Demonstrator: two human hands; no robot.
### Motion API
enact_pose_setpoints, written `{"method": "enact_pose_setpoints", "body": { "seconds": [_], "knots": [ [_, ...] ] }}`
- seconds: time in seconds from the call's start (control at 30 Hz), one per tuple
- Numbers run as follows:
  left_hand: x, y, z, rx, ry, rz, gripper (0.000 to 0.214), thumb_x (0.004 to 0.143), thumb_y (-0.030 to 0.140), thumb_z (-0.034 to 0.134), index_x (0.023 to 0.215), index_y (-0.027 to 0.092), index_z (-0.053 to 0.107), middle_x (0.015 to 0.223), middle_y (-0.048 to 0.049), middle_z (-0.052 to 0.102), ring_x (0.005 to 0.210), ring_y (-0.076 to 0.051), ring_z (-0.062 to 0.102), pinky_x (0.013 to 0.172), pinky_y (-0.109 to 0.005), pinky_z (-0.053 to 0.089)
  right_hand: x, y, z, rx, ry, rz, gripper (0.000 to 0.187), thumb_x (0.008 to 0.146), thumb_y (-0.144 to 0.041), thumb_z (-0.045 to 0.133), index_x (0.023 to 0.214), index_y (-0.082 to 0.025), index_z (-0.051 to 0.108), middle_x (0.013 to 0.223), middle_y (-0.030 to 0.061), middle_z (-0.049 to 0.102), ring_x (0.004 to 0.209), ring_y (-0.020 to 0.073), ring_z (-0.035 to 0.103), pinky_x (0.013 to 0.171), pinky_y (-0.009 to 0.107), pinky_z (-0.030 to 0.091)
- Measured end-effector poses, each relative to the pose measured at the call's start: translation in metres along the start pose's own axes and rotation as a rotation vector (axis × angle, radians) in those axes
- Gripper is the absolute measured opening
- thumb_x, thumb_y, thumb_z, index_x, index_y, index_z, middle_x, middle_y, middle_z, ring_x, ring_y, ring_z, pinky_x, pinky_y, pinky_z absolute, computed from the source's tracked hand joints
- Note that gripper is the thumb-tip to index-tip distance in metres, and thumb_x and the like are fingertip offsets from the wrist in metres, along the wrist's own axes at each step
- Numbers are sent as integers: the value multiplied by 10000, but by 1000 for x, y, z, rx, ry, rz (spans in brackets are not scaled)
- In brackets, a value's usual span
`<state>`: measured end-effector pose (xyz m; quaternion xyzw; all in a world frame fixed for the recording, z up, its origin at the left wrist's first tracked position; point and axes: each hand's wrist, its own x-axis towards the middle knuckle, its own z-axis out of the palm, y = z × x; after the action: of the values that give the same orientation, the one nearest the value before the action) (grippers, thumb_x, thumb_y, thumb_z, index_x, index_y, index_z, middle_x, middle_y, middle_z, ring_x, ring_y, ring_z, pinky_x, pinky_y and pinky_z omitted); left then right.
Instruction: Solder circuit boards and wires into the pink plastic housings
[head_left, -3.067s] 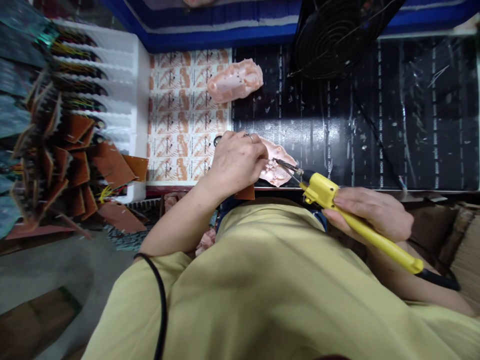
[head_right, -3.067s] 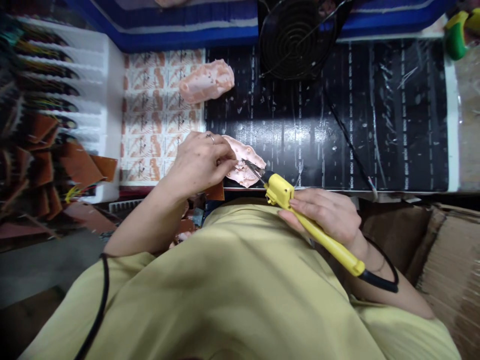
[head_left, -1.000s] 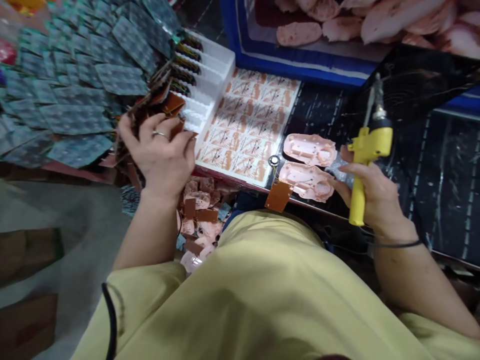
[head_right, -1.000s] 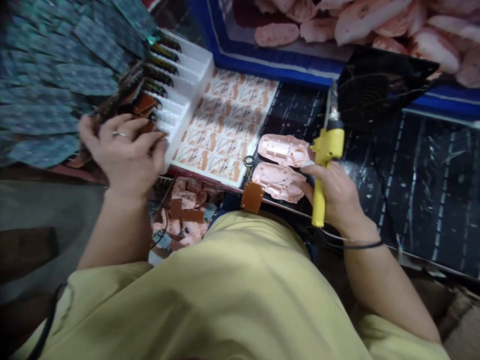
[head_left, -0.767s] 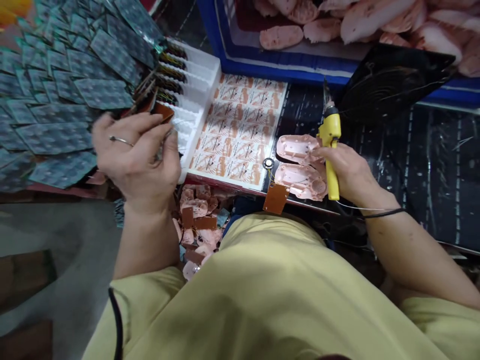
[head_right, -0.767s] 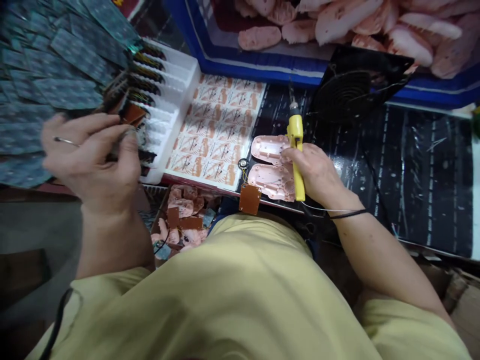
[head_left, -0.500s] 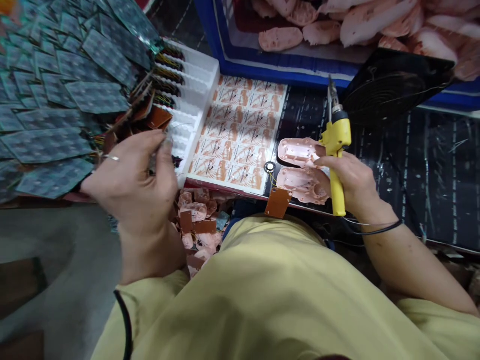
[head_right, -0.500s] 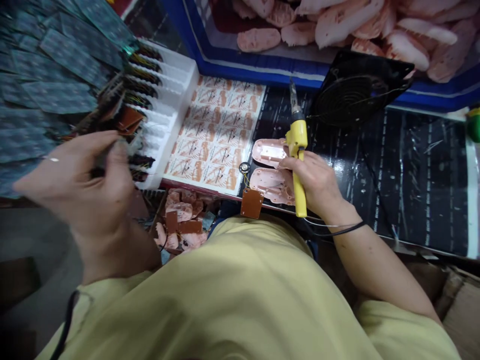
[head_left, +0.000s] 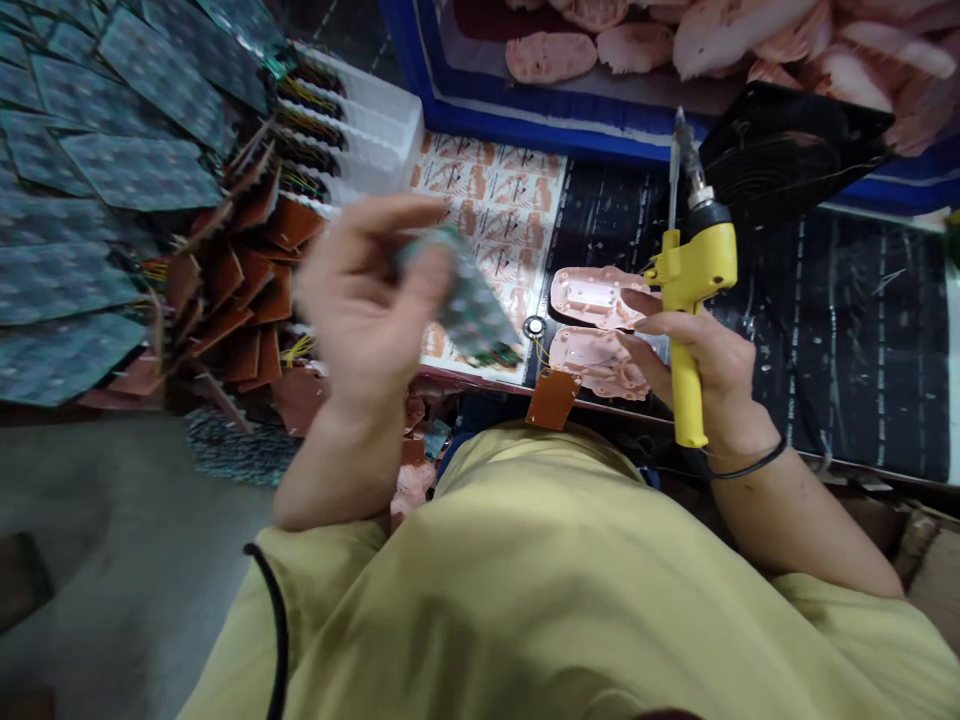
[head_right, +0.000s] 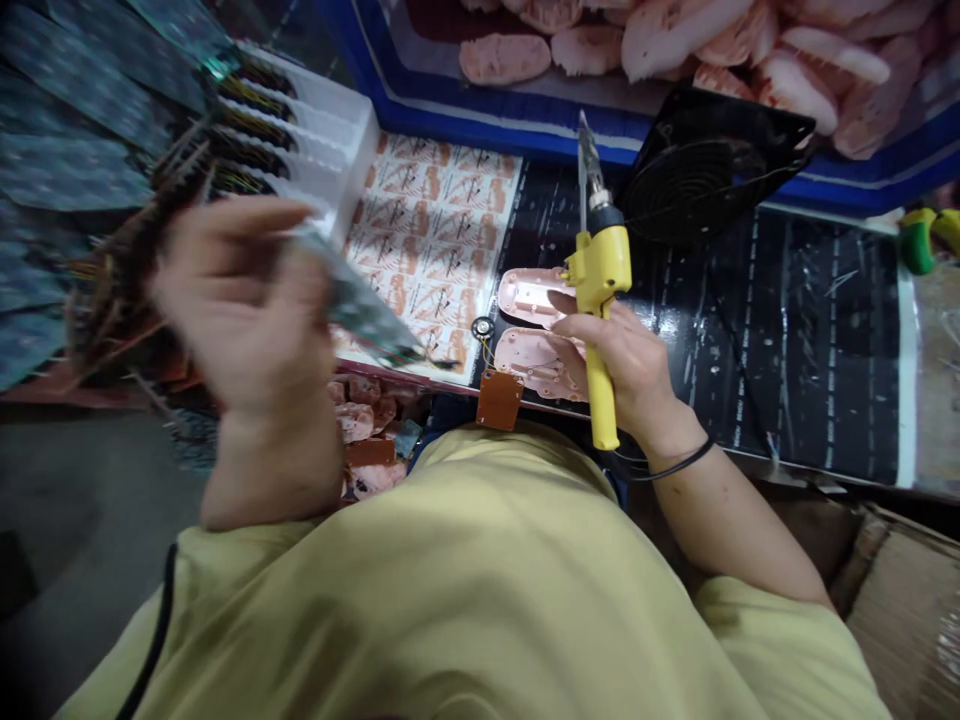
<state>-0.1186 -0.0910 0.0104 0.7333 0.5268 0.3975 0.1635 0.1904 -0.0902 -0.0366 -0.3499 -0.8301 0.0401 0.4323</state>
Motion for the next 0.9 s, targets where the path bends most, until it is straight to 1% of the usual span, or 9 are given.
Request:
{"method": "enact_pose_setpoints", "body": {
  "seconds": [0.03, 0.07, 0.13, 0.27, 0.37, 0.47, 0.63, 0.77, 0.9],
  "knots": [
    [10, 6, 23, -151, -16, -25, 341, 1105, 409, 430, 1399, 245, 485, 1421, -76, 637, 1247, -219, 648, 1022, -382, 545, 2, -4, 1, 47, 9, -12, 385, 880, -97, 735, 1195, -274, 604, 1229, 71, 762, 1115, 237, 756, 919, 379, 650],
    [18, 12, 45, -257, -99, -36, 308, 1085, 423, 471, 1311, 232, 558, 1322, -67, 697, 1113, -196, 710, 901, -336, 587, 5, -6, 2, 94, 6, -16, 409, 878, -81, 728, 1207, -280, 587, 1292, 84, 738, 1179, 244, 735, 953, 395, 645],
    [32, 22, 81, -334, -354, -155, 324, 1104, 394, 427, 1320, 210, 584, 1219, -75, 749, 1007, -182, 749, 816, -313, 601, 7, -9, 2, 159, -17, -15, 427, 887, -75, 714, 1222, -294, 567, 1356, 89, 706, 1249, 249, 702, 994, 424, 635],
    [42, 33, 117, -614, -676, -278, 362, 1110, 351, 409, 1309, 156, 642, 1283, -114, 739, 1056, -202, 761, 829, -314, 612, 7, -5, -1, 196, -10, -42, 417, 909, -132, 719, 1246, -317, 559, 1212, 47, 760, 1130, 227, 752, 967, 425, 636],
    [45, 30, 115, -802, -757, -291, 528, 1037, 610, 509, 1158, 152, 742, 1203, -113, 769, 1086, -247, 754, 880, -340, 614, 2, 2, -6, 201, 55, -71, 413, 899, -150, 739, 1245, -315, 584, 1089, 17, 782, 1025, 208, 775, 904, 384, 645],
    [53, 26, 97, -875, -773, -295, 693, 898, 792, 592, 998, 139, 802, 1124, -133, 784, 1066, -275, 751, 920, -373, 603, -4, 8, -12, 174, 63, -121, 404, 887, -145, 749, 1241, -300, 630, 1037, 7, 776, 975, 211, 778, 879, 385, 654],
    [61, 39, 77, -639, -793, -173, 447, 820, 603, 773, 883, 161, 806, 1065, -89, 798, 1082, -255, 727, 989, -364, 557, -5, 7, -24, 22, 2, -140, 432, 881, -88, 738, 1253, -292, 658, 967, 7, 767, 924, 213, 772, 866, 379, 665],
    [55, 48, 84, -483, -707, -113, 291, 781, 427, 784, 849, 146, 760, 946, -77, 796, 924, -215, 732, 874, -317, 556, -1, 3, -30, -83, -40, -221, 305, 917, -110, 705, 1157, -295, 674, 990, 2, 769, 985, 204, 767, 945, 391, 660],
    [47, 45, 91, -591, -593, -140, 319, 792, 450, 793, 768, 148, 694, 894, -78, 784, 859, -191, 723, 822, -291, 551, -6, 5, -30, -157, -36, -241, 290, 914, -141, 723, 1141, -311, 667, 1080, -5, 775, 1055, 206, 758, 997, 417, 650]
  ]
}}
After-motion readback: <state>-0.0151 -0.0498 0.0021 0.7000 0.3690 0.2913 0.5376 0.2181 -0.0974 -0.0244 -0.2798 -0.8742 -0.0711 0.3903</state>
